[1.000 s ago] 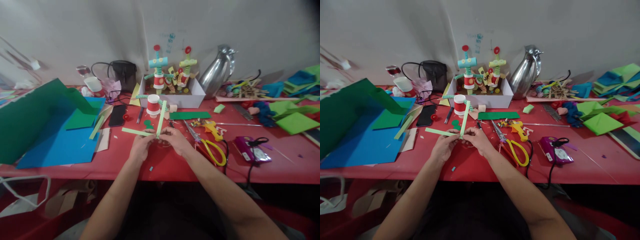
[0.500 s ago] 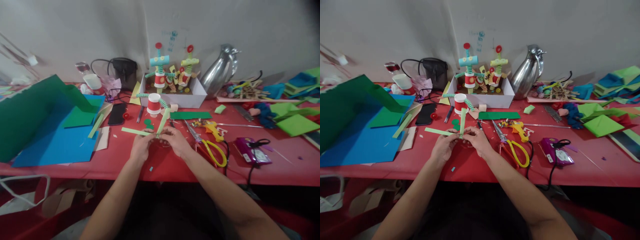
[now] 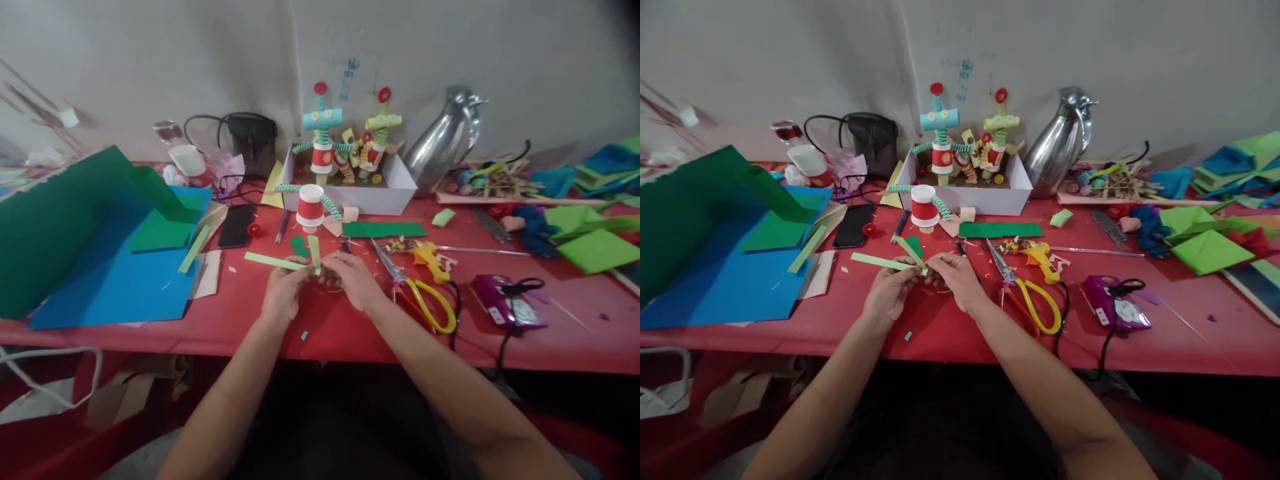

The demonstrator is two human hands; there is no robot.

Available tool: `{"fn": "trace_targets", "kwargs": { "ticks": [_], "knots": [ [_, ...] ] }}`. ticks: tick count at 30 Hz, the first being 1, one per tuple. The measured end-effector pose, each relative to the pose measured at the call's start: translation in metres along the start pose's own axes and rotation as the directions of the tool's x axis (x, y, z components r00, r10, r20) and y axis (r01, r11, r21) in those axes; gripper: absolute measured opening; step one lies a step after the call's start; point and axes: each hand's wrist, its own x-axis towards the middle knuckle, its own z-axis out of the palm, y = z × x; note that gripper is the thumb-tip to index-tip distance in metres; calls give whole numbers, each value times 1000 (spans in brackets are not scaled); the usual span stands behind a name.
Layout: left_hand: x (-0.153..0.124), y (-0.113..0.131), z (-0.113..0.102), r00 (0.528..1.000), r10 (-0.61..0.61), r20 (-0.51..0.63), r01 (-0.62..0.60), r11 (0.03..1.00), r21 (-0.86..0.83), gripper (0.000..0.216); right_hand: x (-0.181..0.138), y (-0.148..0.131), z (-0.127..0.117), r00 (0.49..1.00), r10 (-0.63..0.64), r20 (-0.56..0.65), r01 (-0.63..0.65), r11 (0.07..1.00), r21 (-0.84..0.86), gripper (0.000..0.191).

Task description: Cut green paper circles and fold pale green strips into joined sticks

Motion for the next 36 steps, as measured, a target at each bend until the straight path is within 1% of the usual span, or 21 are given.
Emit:
{"fn": "trace_targets", "kwargs": {
  "ticks": [3, 8, 13, 16, 19, 23, 26, 29, 32, 36],
  "knots": [
    [-2, 0, 0, 1000, 8, 16, -8, 1000, -1, 31, 1, 1, -2, 999, 25, 23, -25, 1000, 6, 20],
    [-4, 0, 1, 998, -24, 54, 25, 1000, -15, 37, 0, 1, -4, 996, 57, 66, -57, 998, 6, 26],
    [-5, 2, 1, 997, -26, 67, 28, 999, -21, 32, 0, -2, -4, 997, 53, 62, -52, 998, -17, 30],
    [-6, 3, -1, 997, -26, 72, 27, 1000, -6, 27, -1, -3, -5, 998, 39, 51, -37, 998, -42, 30],
    [-7, 2, -3, 995, -20, 97, 20, 1000, 7, 28, 0, -4, -7, 999, 7, 35, -4, 998, -66, 28],
    [-7, 1, -3, 992, 18, 127, -26, 998, 61, 30, 0, -4, -9, 1000, -28, 14, 29, 995, -91, 26],
    [-7, 0, -4, 989, 32, 146, -46, 995, 92, 27, 0, -4, -8, 999, -49, 7, 50, 993, -105, 26],
    [-5, 0, -5, 991, 8, 130, -18, 997, 73, 26, -1, -4, -7, 997, -74, 15, 76, 990, -122, 24],
    [-5, 1, -5, 996, -14, 89, 9, 999, 52, 31, -2, -6, -6, 995, -95, 20, 97, 983, -153, 22],
    [-5, 3, -4, 998, -16, 55, 14, 999, 28, 38, -1, -4, -7, 992, -123, 3, 121, 968, -221, 18]
  ]
}}
